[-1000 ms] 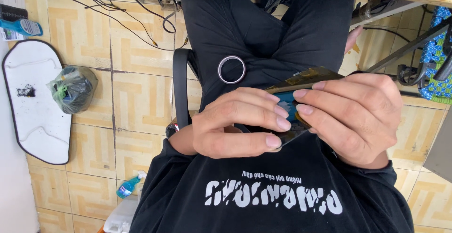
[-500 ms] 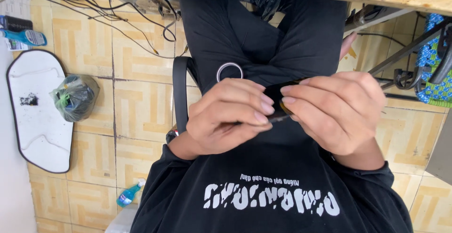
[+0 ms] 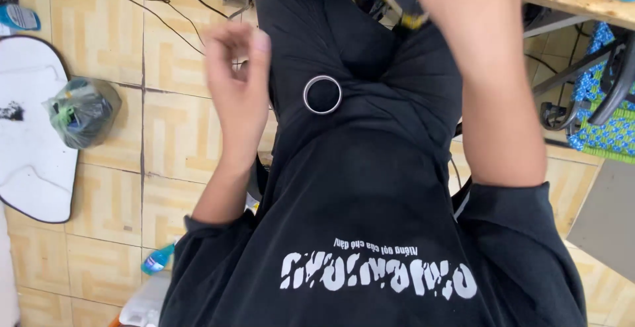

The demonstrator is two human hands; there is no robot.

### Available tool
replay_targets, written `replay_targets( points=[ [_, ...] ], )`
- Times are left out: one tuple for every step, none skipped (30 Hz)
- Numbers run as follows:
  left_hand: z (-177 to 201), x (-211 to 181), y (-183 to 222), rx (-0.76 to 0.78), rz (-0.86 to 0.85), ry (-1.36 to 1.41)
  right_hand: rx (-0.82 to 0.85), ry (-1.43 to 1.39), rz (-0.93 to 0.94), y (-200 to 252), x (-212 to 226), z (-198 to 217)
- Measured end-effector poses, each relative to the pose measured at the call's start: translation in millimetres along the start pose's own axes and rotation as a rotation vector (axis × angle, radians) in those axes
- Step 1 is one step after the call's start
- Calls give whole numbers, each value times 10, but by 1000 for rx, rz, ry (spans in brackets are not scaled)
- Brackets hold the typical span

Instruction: Repairing a mobile phone by cleaning components and applying protective tape

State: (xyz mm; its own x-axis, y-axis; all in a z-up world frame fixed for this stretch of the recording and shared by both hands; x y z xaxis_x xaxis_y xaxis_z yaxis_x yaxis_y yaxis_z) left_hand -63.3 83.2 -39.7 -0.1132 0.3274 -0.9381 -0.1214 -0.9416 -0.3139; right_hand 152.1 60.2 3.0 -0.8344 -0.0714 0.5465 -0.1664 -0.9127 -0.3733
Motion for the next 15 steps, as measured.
replay_targets(
  points=[
    [43, 220, 53, 109, 185, -183, 25, -28, -14, 24, 18, -71],
    [47, 425, 157, 108, 190, -186, 50, -57, -28, 51, 21, -110],
    [4, 694, 337, 294, 372, -268, 84, -86, -45, 95, 27, -152],
    [-21, 953, 543, 482, 554, -345, 119, -115, -63, 138, 37, -194],
    [-61, 1103, 635, 477, 559, -345, 145, -141, -73, 168, 55, -232],
    [-100, 1250, 723, 454, 569, -310, 172, -168, -83, 193, 76, -268],
    [-157, 1399, 799, 434, 576, -272, 196, -190, -94, 208, 90, -293],
    [-168, 1387, 773, 432, 579, -268, 220, -213, -105, 230, 107, -312],
    [-186, 1359, 752, 385, 555, -199, 247, -233, -120, 263, 121, -324],
    [-203, 1331, 732, 338, 532, -130, 275, -253, -135, 297, 135, -335],
    [-207, 1270, 735, 339, 535, -125, 299, -274, -150, 336, 146, -354],
    [-208, 1175, 713, 290, 457, -54, 323, -294, -164, 374, 158, -368],
    [-215, 1088, 652, 239, 366, 18, 339, -314, -171, 386, 160, -380],
    [-211, 953, 600, 237, 358, 22, 355, -333, -178, 400, 138, -390],
    [-208, 786, 562, 239, 273, 21, 376, -354, -186, 439, 131, -408]
  ],
)
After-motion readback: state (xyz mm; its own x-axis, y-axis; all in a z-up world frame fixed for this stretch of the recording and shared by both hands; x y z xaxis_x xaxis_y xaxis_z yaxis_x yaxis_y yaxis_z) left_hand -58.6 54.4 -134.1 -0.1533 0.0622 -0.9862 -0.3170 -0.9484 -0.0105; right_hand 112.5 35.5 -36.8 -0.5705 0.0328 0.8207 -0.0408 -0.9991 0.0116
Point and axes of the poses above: each hand's wrist, its own y-axis away from the middle knuckle, its own z-axis out of the back of the hand, x = y × z, the point moved 4 cm from there along -y, towards the middle knuckle, and after that the axes turned 8 degrees about -z, right-handed, at the moved point
